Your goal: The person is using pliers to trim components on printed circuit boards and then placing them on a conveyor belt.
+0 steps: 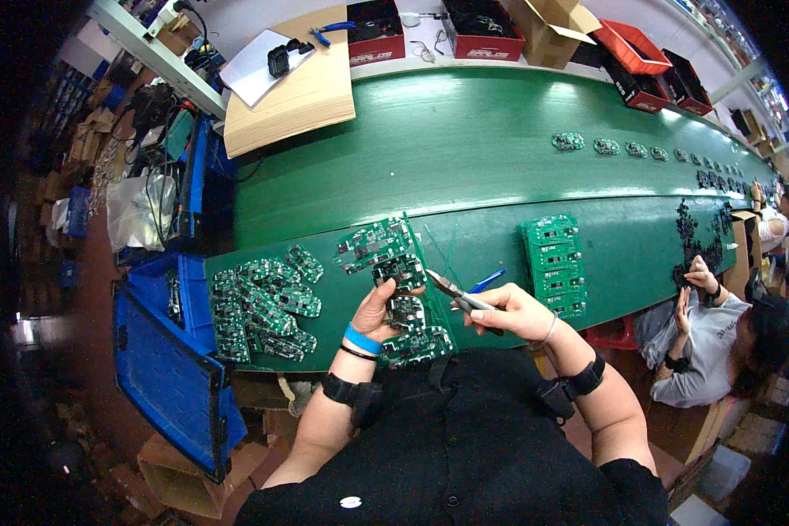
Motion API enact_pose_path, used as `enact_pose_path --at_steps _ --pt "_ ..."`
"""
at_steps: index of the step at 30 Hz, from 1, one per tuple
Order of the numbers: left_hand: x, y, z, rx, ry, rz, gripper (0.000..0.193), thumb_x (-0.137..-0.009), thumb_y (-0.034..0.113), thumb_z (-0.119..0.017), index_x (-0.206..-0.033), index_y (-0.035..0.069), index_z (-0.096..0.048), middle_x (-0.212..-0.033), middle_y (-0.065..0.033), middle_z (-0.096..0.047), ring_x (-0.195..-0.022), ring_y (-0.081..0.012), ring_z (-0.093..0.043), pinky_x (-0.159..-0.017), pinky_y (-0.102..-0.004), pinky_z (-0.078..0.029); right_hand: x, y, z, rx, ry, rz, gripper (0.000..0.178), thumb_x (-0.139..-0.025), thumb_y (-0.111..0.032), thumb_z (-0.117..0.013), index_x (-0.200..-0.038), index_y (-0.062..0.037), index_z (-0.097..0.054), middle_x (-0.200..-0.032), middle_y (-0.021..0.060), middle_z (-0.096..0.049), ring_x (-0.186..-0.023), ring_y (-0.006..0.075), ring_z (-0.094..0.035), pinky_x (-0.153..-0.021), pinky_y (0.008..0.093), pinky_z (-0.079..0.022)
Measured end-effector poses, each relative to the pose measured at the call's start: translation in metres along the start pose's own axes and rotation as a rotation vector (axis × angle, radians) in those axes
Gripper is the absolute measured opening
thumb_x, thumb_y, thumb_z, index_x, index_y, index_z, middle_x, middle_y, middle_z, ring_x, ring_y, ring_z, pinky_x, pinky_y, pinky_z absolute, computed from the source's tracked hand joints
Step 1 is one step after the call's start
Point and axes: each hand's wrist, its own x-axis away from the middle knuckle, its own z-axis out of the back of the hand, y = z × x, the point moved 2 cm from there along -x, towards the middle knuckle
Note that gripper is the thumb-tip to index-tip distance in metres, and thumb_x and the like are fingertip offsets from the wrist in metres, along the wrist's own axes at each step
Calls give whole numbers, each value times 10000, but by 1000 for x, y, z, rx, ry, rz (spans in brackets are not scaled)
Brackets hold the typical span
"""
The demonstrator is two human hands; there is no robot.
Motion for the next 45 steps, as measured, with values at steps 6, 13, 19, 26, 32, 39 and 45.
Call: enact_pose_path --at_steps 6,13,19,26,32,39,45 --pt "1 5 21 -43 163 -78 362 -853 329 -551 -1075 43 -557 -1038 -146 -602 -887 -242 -614 -749 -400 -520 4 2 7 97 -71 115 274 -818 -203 -607 -987 12 -619 -804 22 -594 -723 77 -516 -642 241 -434" --pt "8 40 -12 -18 166 -150 468 -818 431 -571 -1096 57 -537 -1030 -121 -603 -912 -254 -606 -769 -425 -515 11 11 14 272 -44 -81 326 -810 -221 -619 -1029 20 -600 -793 12 -582 -727 74 -485 -659 245 -425" --pt "11 37 -29 -191 210 -218 178 -785 29 -601 -962 20 -589 -909 -104 -630 -810 -205 -628 -705 -380 -547 10 -1 9 280 92 74 398 -812 -184 -623 -1145 9 -523 -835 -15 -556 -765 55 -474 -699 214 -417" --pt "6 39 -33 -281 187 -167 203 -803 50 -577 -1003 20 -557 -934 -106 -621 -832 -220 -627 -688 -378 -551 1 -4 6 284 180 143 384 -800 -180 -634 -1125 4 -543 -804 -15 -548 -753 60 -472 -684 221 -409" --pt "0 32 -18 -215 120 -120 271 -792 99 -599 -1035 -9 -543 -957 -124 -618 -849 -233 -625 -720 -392 -542 3 -6 8 286 149 107 284 -806 -193 -626 -1001 13 -608 -746 -9 -571 -699 61 -490 -644 219 -413" --pt "-9 9 39 92 -46 18 342 -755 125 -637 -1044 -32 -542 -994 -162 -609 -896 -278 -614 -810 -438 -504 -1 8 20 118 -35 5 271 -837 -277 -583 -868 -11 -626 -725 -6 -586 -650 57 -515 -603 209 -410" --pt "45 25 28 -232 -144 205 514 -668 180 -710 -1059 -107 -541 -1365 -265 -253 -1174 -394 -408 -856 -440 -468 -2 18 28 -57 195 36 306 -853 -240 -561 -1022 12 -595 -748 -8 -579 -635 55 -511 -602 211 -411"
